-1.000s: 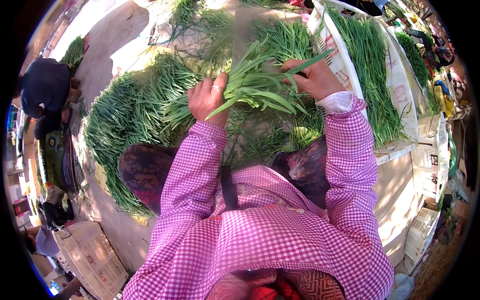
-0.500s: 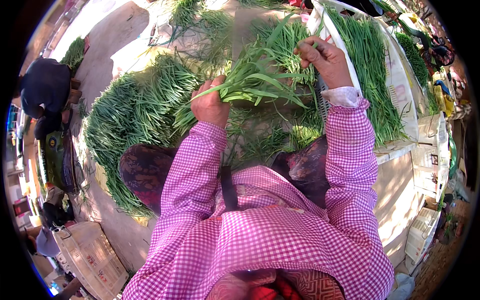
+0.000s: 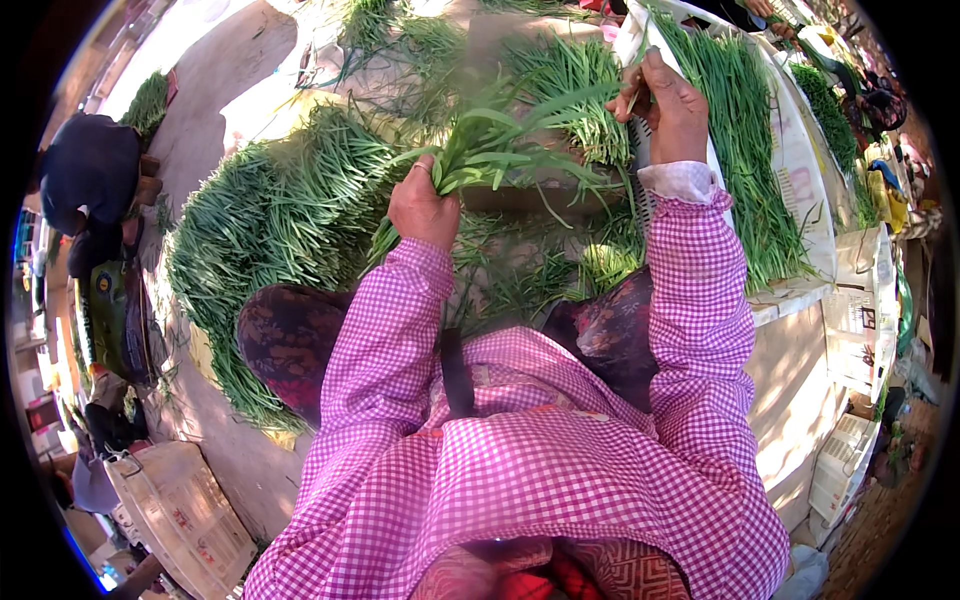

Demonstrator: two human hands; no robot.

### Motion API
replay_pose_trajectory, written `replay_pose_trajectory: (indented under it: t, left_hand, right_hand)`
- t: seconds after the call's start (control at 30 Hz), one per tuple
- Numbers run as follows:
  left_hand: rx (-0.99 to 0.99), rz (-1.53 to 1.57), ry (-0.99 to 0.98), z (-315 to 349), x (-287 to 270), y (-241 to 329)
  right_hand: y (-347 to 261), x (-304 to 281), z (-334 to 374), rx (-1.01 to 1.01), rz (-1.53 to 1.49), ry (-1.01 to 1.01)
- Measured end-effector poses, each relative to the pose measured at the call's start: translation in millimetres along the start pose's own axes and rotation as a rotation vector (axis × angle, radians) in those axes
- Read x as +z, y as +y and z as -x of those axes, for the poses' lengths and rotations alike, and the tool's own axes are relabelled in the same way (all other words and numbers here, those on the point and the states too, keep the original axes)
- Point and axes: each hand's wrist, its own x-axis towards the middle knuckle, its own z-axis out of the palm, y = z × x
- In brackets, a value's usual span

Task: The person sorts a bundle of green onions by hand, removing loose leaves and aligning the stalks.

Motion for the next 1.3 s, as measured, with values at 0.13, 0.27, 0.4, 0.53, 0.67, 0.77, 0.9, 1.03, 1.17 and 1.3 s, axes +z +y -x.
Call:
replay_pose_trajectory:
  t: [0.13, 0.27, 0.4, 0.53, 0.67, 0.77, 0.9, 1.03, 1.17, 1.3]
  left_hand:
    - [-0.414, 0.648, 0.007, -6.9, 10.7, -8.5]
    - [-0.658, 1.042, 0.062, -14.2, -2.1, 6.6]
    - [-0.744, 1.244, 0.166, -11.8, 5.1, 11.8]
    - [-0.863, 1.447, 0.181, -8.4, 5.4, 26.3]
    - [-0.802, 1.614, 0.039, -7.8, 2.6, 27.0]
    - [-0.645, 1.59, -0.177, -8.0, -2.0, 26.5]
    - [-0.392, 1.449, -0.464, -14.3, -14.5, 2.0]
    - [-0.321, 1.616, -0.695, -15.7, -21.5, -10.9]
    - [-0.374, 1.832, -0.744, -9.1, -23.8, -3.8]
    - [-0.495, 1.74, -0.605, -7.8, -11.6, -12.5]
  right_hand:
    - [-3.7, 8.9, 7.5, 0.08, 0.091, -0.15]
    - [12.5, 29.0, 21.4, 0.218, 0.677, -0.6]
    - [61.1, 61.0, 58.1, -0.023, 1.004, -0.888]
    - [88.2, 81.5, 85.5, -0.085, 1.018, -0.863]
    - [99.2, 83.9, 89.6, 0.016, 0.955, -0.708]
    - [79.4, 80.7, 68.6, 0.422, 0.881, -0.772]
    - [82.4, 65.1, 59.3, 0.532, 0.334, -0.881]
    - [86.8, 67.3, 61.5, 0.63, 0.202, -1.102]
    - [91.7, 71.3, 63.6, 0.615, 0.218, -1.183]
    - [92.4, 75.7, 60.7, 0.418, 0.795, -1.207]
